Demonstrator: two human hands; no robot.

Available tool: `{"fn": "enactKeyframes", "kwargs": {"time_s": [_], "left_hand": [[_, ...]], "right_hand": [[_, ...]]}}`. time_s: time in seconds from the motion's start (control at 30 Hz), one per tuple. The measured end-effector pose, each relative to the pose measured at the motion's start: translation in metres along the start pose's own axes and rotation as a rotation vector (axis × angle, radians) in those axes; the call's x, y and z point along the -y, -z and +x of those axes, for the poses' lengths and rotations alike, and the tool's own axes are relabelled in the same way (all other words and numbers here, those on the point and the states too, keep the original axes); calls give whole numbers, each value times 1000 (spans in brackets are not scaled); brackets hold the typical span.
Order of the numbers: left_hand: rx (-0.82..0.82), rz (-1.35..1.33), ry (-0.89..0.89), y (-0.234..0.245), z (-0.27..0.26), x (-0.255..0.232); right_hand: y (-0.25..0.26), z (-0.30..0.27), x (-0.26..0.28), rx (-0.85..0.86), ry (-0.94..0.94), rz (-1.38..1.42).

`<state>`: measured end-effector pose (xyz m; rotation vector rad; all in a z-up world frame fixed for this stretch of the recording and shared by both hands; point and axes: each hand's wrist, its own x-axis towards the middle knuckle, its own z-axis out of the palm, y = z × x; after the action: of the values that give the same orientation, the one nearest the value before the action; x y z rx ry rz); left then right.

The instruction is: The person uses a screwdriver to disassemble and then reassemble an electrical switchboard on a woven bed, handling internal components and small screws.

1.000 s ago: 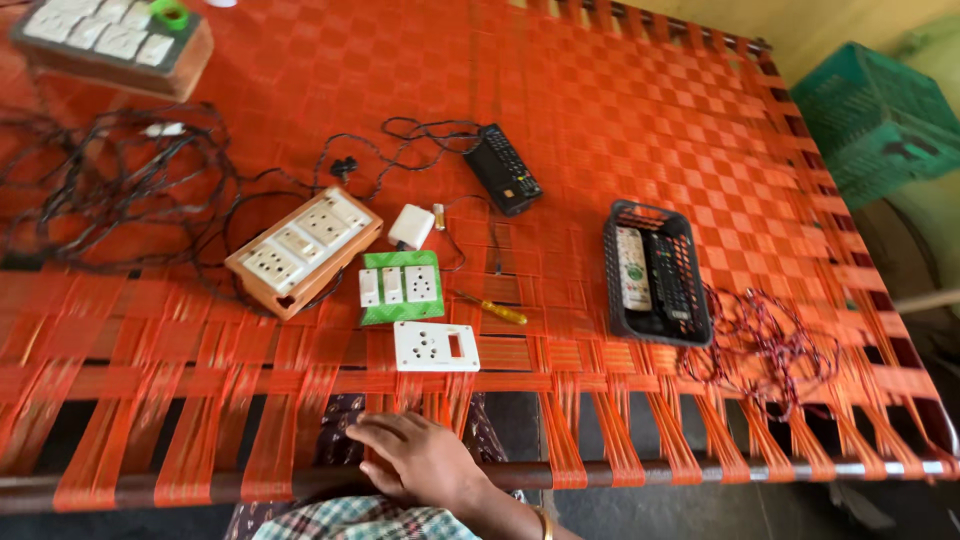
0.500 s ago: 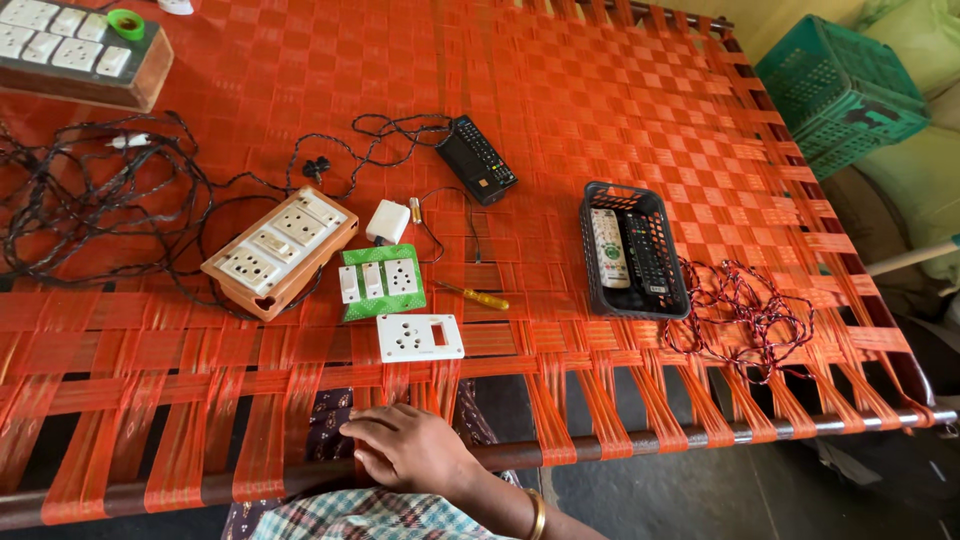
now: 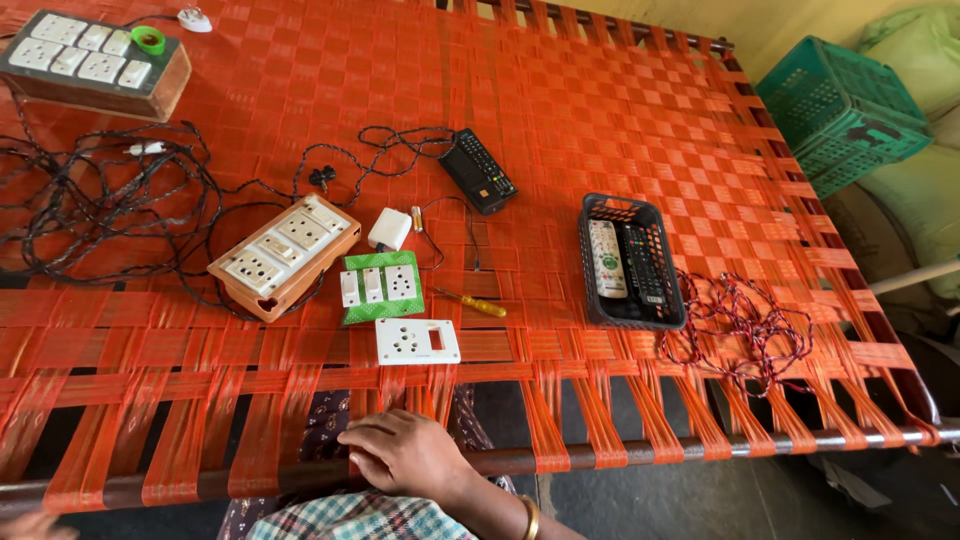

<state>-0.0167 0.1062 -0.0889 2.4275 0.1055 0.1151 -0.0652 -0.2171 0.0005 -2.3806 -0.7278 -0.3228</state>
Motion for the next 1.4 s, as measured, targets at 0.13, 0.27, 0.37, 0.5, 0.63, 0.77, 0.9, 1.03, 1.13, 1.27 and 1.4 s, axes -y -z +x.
{"fn": "enactKeyframes", "kwargs": {"time_s": [0.13,0.27,0.37,0.5,0.63,0.77,0.9,1.03,1.13,1.27,1.4], "left_hand": [[-131,-70,-316,1,17,-46],[-156,-188,-739,-23,54,-126],[28,-60,-701,-46,95,-176],[-100,-5,-717,-64,136,-207],[88,-15,-495,-81,153,-220],[-204,-100,-746,-91,153,-218],[-104,-49,-744,-90,148,-203],[-51,-186,-928,-81,148,-198],[68,-271,-1073,-71,131,-202],[92,-25,-1135,-64,111,-211],[311,231,-1010,-59,98,-223]], "right_hand": [[3,-1,1,-53,-6,16],[10,0,2,-58,-52,51],[21,2,10,-13,-263,179],[49,8,2,-255,-165,21],[78,17,-29,-256,-525,-53],[106,32,-58,-229,-629,-88],[123,49,-82,-210,-549,-51],[122,58,-90,-177,-598,6],[115,58,-98,-211,-584,-2],[104,46,-116,-250,-599,-39],[103,44,-124,-320,-607,-95]]}}
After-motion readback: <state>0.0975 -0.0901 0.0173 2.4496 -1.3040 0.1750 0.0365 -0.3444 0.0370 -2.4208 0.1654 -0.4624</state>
